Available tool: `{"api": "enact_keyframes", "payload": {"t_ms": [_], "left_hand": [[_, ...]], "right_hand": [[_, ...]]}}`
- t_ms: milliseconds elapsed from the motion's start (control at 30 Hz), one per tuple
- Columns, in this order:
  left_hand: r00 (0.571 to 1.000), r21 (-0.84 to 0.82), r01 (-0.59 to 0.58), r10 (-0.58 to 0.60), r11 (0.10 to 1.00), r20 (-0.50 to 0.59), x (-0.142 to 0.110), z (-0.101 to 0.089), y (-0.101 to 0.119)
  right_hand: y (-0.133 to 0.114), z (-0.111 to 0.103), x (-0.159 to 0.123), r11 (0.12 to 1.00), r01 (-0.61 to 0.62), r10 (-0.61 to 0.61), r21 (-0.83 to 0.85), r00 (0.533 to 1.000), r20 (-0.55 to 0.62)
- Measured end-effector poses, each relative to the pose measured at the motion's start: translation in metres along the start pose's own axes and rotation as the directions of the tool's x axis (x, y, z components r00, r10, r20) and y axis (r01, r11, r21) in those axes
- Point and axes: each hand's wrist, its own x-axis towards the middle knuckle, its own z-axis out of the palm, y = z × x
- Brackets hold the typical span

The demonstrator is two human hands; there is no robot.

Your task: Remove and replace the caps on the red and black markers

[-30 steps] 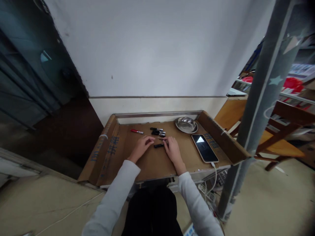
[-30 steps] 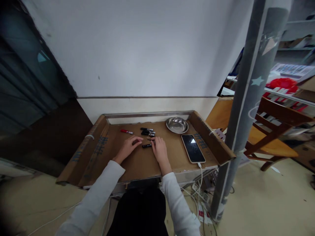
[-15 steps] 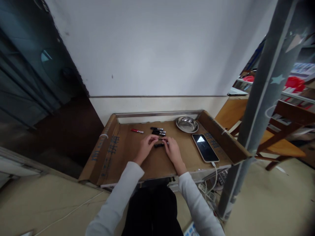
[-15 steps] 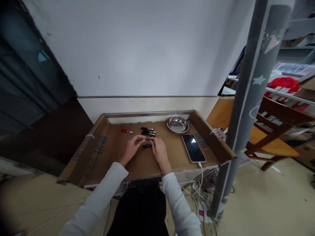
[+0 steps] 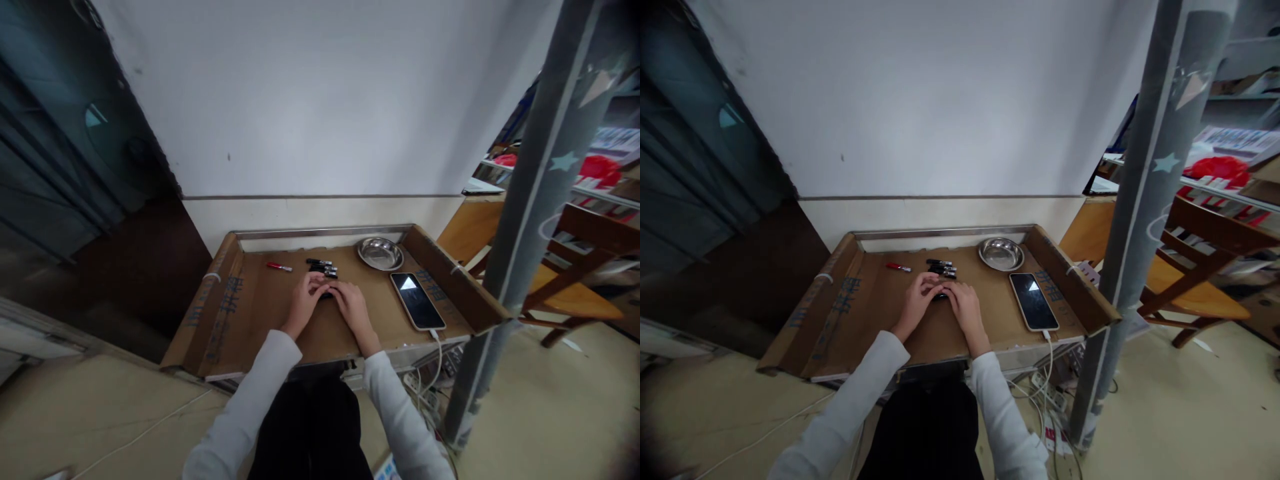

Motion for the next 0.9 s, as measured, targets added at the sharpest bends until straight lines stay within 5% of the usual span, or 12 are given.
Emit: {"api": "enact_keyframes", "payload": {"t_ms": [100,300,533,900], "left_hand": [[0.997,0.201,-0.059,0.047,0.978,0.061,-0.002,-0.002,0.000],[0.943,0.609,-0.257,0.056,0.750,0.329,-0.006,-0.004,0.000],[0.983,0.612,-0.163,0.072,0.774,0.171,-0.003,-0.008,-0.001],[0.988,0.598,-0.155,0.117,0.786,0.102,-0.004,-0.009,0.003]], "right_hand": [[0.002,-0.002,0.000,0.991,-0.113,0.107,-0.077,0.992,-0.072],[0.010,-0.004,-0.002,0.932,-0.327,0.291,-0.156,0.932,-0.218],[0.008,-0.002,-0.004,0.941,-0.286,0.255,-0.183,0.950,-0.179],[0.003,-0.003,-0.004,0.971,-0.199,0.174,-0.132,0.969,-0.176]]}}
